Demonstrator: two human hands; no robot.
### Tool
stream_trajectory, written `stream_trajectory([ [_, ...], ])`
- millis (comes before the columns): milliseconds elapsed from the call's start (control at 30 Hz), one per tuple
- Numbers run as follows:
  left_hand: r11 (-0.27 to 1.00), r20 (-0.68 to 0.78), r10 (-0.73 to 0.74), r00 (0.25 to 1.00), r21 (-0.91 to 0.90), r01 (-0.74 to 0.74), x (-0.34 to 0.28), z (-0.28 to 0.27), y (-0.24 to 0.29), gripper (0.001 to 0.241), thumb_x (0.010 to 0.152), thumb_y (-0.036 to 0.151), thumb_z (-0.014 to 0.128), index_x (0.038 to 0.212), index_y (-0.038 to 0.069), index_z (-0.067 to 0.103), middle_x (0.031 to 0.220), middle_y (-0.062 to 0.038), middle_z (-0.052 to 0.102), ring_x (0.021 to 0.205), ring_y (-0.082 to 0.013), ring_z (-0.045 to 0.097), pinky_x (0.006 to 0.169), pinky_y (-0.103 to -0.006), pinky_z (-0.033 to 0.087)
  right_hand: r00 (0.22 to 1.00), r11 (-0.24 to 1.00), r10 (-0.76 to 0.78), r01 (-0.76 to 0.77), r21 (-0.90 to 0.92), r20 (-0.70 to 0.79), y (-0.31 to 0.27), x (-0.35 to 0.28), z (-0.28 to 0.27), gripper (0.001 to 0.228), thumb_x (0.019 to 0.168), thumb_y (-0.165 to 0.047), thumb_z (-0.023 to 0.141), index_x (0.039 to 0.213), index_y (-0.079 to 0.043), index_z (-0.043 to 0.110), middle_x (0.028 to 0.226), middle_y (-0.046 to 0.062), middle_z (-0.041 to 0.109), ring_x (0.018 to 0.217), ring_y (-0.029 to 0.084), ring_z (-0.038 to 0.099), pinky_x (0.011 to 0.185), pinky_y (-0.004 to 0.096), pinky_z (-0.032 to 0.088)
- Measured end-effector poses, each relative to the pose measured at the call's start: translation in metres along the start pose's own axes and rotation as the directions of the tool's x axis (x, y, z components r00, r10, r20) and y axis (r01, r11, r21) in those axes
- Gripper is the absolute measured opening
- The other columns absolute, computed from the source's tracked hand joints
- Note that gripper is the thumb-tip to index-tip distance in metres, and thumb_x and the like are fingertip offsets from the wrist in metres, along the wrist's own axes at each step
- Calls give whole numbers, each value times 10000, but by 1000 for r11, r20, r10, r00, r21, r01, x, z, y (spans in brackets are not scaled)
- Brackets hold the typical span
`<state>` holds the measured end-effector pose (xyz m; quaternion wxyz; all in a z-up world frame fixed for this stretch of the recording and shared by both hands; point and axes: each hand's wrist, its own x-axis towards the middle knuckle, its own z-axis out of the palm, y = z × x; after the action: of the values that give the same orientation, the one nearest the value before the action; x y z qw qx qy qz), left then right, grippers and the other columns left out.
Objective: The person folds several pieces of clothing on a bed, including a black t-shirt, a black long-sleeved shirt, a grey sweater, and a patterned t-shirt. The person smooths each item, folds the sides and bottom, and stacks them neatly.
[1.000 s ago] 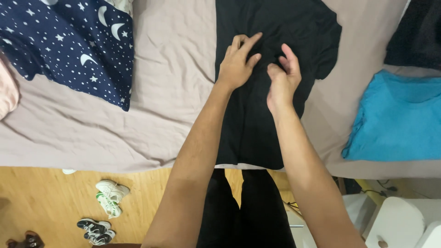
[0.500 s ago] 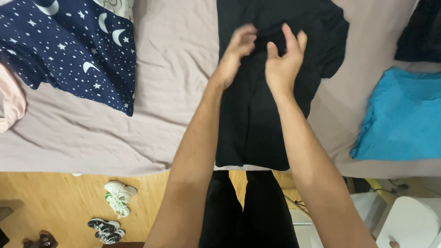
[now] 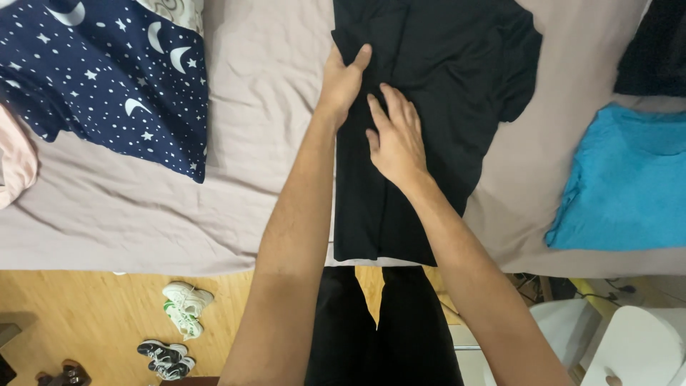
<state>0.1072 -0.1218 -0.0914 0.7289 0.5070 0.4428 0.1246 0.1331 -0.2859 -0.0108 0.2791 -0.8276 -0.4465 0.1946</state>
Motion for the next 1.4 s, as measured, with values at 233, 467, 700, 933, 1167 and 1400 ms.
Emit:
stream_trajectory([
  [233, 780, -400, 585, 706, 515, -354, -87, 24, 37, 626, 909, 129, 725, 1459, 3, 455, 1238, -185, 600, 1139, -316, 609, 1030, -405, 507, 998, 996, -34, 38, -77, 53, 18, -55, -25, 464, 941, -136, 698, 1396, -82, 627, 1580, 140, 424, 1471, 351, 396, 1208, 574, 225],
  [467, 533, 106, 652, 751, 641, -553, -136, 75, 27, 386, 872, 97, 773, 1234, 84, 640, 1205, -125, 666, 1152, -358, 607, 1040, -445, 471, 859, 943, 324, -328, 59, -396, 57, -147, -35, 359, 972, -103, 716, 1305, -55, 591, 1301, 193, 551, 1216, 341, 525, 1060, 458, 414],
  [700, 555, 438, 373, 818, 601, -575, -142, 179, 9, 815, 735, 200, 855, 1443, 73, 472, 1271, -138, 589, 1133, -361, 572, 953, -455, 479, 640, 475, 766, -502, 723, -60, 90, -208, -17, 482, 891, -34, 755, 1297, -13, 495, 904, 14, 564, 761, 86, 535, 677, 220, 469],
  [933, 195, 335, 411, 848, 876, -441, -102, 226, -46, 1004, 754, 89, 764, 1589, 116, 207, 1304, -143, 543, 1086, -352, 587, 837, -516, 523, 697, 361, 693, -555, 750, 183, 122, -256, -20, 139, 914, 16, 724, 1033, 2, 653, 755, -38, 520, 677, 55, 463, 597, 224, 407],
  [1167, 348, 252, 513, 821, 813, -466, -77, 212, -49, 753, 930, 90, 648, 1602, 151, 314, 1306, -154, 610, 1015, -322, 679, 768, -408, 609, 777, 561, 616, -548, 620, 129, 113, -254, -33, 234, 879, 0, 711, 1086, -3, 600, 725, -10, 525, 638, 58, 481, 570, 228, 436],
  [1400, 978, -434, 121, 893, -99, -181, -59, 187, -50, 438, 1098, 271, 534, 1313, -95, 641, 1211, -195, 719, 1076, -245, 636, 993, -365, 491, 793, 685, 607, -560, 467, 60, 98, -228, -48, 328, 854, -83, 815, 1095, -32, 597, 732, 50, 504, 631, 147, 470, 578, 287, 432],
])
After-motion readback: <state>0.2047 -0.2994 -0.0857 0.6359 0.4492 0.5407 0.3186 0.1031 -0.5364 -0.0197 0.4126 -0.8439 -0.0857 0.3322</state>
